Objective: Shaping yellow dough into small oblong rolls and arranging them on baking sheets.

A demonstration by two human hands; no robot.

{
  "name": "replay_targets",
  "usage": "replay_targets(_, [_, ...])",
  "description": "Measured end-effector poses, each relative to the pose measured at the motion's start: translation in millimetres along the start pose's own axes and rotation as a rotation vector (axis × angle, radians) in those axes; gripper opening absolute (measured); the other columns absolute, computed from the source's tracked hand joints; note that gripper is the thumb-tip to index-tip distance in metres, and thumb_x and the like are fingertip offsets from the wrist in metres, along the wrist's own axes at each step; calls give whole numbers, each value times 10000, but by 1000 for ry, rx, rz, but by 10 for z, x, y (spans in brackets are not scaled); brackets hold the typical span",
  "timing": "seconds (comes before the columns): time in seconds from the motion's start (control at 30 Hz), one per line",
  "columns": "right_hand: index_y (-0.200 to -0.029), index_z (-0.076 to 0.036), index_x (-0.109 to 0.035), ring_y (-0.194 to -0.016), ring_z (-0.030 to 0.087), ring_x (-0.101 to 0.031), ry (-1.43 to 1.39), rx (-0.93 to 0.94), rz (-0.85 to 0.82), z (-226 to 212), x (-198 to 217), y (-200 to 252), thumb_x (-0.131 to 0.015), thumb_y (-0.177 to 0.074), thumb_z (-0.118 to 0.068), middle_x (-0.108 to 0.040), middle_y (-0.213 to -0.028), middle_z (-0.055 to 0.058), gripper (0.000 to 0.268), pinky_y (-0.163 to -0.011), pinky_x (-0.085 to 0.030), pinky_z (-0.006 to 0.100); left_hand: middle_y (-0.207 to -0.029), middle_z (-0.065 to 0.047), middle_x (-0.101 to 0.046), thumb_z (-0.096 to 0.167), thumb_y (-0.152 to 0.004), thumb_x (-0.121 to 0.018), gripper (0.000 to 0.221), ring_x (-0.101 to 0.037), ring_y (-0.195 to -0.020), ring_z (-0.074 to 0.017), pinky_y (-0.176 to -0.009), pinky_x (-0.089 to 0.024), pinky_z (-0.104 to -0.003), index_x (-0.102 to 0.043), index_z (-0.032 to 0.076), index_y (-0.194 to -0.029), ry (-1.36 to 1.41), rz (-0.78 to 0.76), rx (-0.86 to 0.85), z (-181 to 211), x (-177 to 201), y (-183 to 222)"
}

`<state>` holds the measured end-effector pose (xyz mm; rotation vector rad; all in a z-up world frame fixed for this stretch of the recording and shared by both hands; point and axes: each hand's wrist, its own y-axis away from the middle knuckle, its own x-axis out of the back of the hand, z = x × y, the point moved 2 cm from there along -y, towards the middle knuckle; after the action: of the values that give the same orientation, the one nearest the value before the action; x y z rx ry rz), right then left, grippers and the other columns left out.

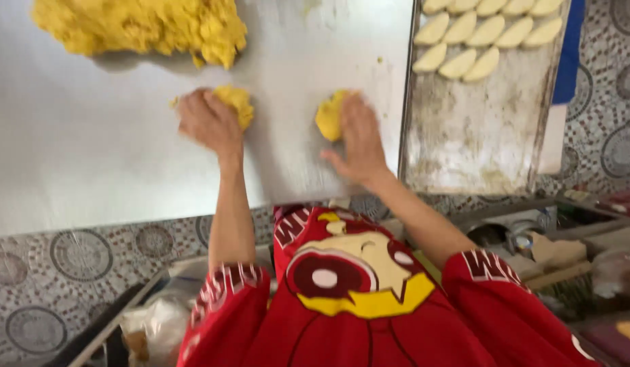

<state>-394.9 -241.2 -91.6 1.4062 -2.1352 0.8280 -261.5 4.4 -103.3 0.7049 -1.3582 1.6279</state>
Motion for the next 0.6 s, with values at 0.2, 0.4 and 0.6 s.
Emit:
replay_targets(0.2, [-1271,-78,-673,-1203,376,-593,372,474,7,363,-492,-891,-468,-925,-748,-632,-1199,123,781,-1038,-384,590,-1335,-113,-529,700,-1055,-283,657,-529,-1237,-333,-996,-340,-540,-596,207,-1356,-76,98,-27,-450,-51,-84])
replay_targets(0.4, [-859,-223,-617,-814,235,-542,425,551,29,559,-785,-1474,-601,-843,-651,-461,-817,-30,428,-794,-404,458,-1163,-80,-571,658,-1039,-321,549,-573,-1087,-330,-924,-333,-541,-638,265,-1255,-89,103,-90,-496,-291,-242])
replay_targets(0.6, [-1515,17,-448,-1241,470,-451,383,418,-353,-256,8,-808,-497,-866,-861,-522,-1288,232,1092,-1079,-263,665,-1558,-234,-362,678,-1032,-370,701,-350,-1460,-459,-1130,-167,-688,-496,199,-1528,96,16,10,106,496,-82])
